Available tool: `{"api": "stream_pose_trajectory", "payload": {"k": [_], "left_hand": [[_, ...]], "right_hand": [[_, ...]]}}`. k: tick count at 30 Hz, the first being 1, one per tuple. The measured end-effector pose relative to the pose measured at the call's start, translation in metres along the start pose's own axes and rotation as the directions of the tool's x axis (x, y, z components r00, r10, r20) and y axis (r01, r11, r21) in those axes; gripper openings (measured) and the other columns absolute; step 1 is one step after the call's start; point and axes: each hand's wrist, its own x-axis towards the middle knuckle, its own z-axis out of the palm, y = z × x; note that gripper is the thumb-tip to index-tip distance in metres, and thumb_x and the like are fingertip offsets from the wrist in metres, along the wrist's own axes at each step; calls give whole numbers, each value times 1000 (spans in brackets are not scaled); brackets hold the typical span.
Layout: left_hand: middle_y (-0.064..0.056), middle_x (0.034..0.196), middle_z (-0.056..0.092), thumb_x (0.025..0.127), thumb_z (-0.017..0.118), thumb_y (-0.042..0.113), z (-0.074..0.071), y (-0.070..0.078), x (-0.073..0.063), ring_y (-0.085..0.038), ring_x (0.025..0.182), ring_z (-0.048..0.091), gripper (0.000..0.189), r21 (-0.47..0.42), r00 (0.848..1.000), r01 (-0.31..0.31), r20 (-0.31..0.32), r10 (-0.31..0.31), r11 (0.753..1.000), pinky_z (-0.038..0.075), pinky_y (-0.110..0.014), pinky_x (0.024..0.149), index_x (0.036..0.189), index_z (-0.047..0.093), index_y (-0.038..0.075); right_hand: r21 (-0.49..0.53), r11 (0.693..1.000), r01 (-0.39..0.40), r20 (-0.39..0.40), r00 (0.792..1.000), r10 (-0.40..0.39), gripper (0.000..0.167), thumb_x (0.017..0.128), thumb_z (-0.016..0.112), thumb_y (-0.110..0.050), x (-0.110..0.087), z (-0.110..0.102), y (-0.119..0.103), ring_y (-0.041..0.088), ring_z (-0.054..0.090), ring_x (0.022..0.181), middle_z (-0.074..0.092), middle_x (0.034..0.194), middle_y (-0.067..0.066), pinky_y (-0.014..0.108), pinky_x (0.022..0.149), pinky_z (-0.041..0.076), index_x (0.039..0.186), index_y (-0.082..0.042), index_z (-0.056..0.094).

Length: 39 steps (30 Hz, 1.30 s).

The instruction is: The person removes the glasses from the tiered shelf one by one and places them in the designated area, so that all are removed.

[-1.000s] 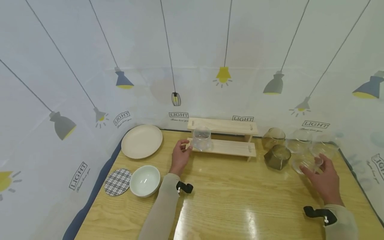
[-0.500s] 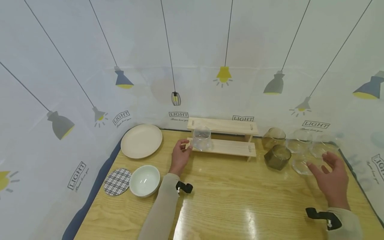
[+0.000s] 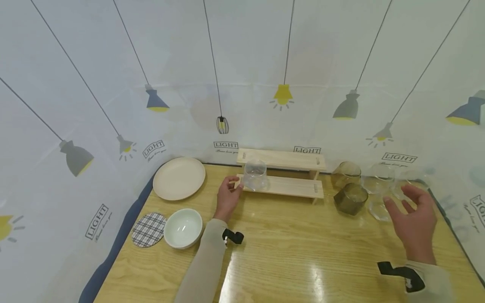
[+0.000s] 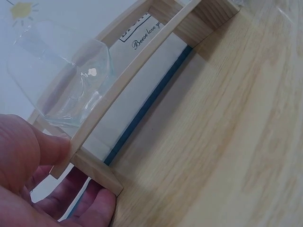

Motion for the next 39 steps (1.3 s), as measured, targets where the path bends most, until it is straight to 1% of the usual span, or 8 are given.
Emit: {"api": "stream_pose_trajectory", "payload": {"k": [5,11,17,23,26,30,34,39], "left_hand": [[-11,110,63,102,71,17,0,1,-1,-23,97,65,26,-1,1000,2,-2,-2,1000,52,-28,74,127,66,13],[-10,108,61,101,72,16,0,0,0,-23,98,64,28,-2,1000,-3,-5,3,1000,52,-29,75,128,66,10],[-11,109,61,102,72,17,-1,0,-1,-23,99,65,26,-3,1000,-6,2,6,1000,51,-29,75,127,66,13],[-12,111,62,102,72,18,-1,1,-1,-24,100,65,27,0,1000,-4,9,4,1000,52,-30,76,128,66,13],[-12,111,62,101,72,17,0,1,0,-24,100,65,28,-2,1000,-5,9,5,1000,52,-29,76,128,66,12],[-12,111,62,102,72,18,0,3,-1,-24,100,65,27,-4,1000,-4,14,4,1000,53,-30,77,128,66,13],[-12,109,62,102,72,17,0,4,-3,-24,99,66,28,-1,1000,-7,7,7,1000,52,-30,75,128,65,12],[-10,107,61,102,71,17,0,2,-3,-22,97,66,27,1,1000,-13,-1,13,1000,52,-28,74,128,65,11]], "right_hand": [[62,991,120,34,992,-122,50,93,77,-10,-10,17,-16,-4,53,123,58,129,-17,9,97,48,139,-17,59],[124,972,201,135,967,-218,54,95,76,-9,-23,44,-34,-5,55,121,58,127,-17,9,95,48,144,-9,55],[177,944,280,210,926,-314,55,97,75,-8,-33,75,-53,1,55,122,59,132,-1,12,97,47,146,-6,52],[191,911,367,275,870,-408,53,98,74,-9,-36,107,-63,3,56,121,60,135,13,13,98,47,146,-3,52],[190,909,371,316,853,-414,54,99,75,-15,-38,121,-67,15,57,127,61,137,15,19,101,49,147,-3,52],[205,906,369,376,826,-421,55,100,74,-20,-41,139,-73,32,57,131,60,138,17,40,105,53,147,-3,51],[248,902,355,421,799,-430,54,100,74,-20,-47,158,-78,35,57,132,61,139,19,57,106,51,146,-3,52],[283,899,335,461,774,-434,54,100,75,-23,-54,183,-85,35,58,133,61,141,20,58,107,51,145,-3,54]]}}
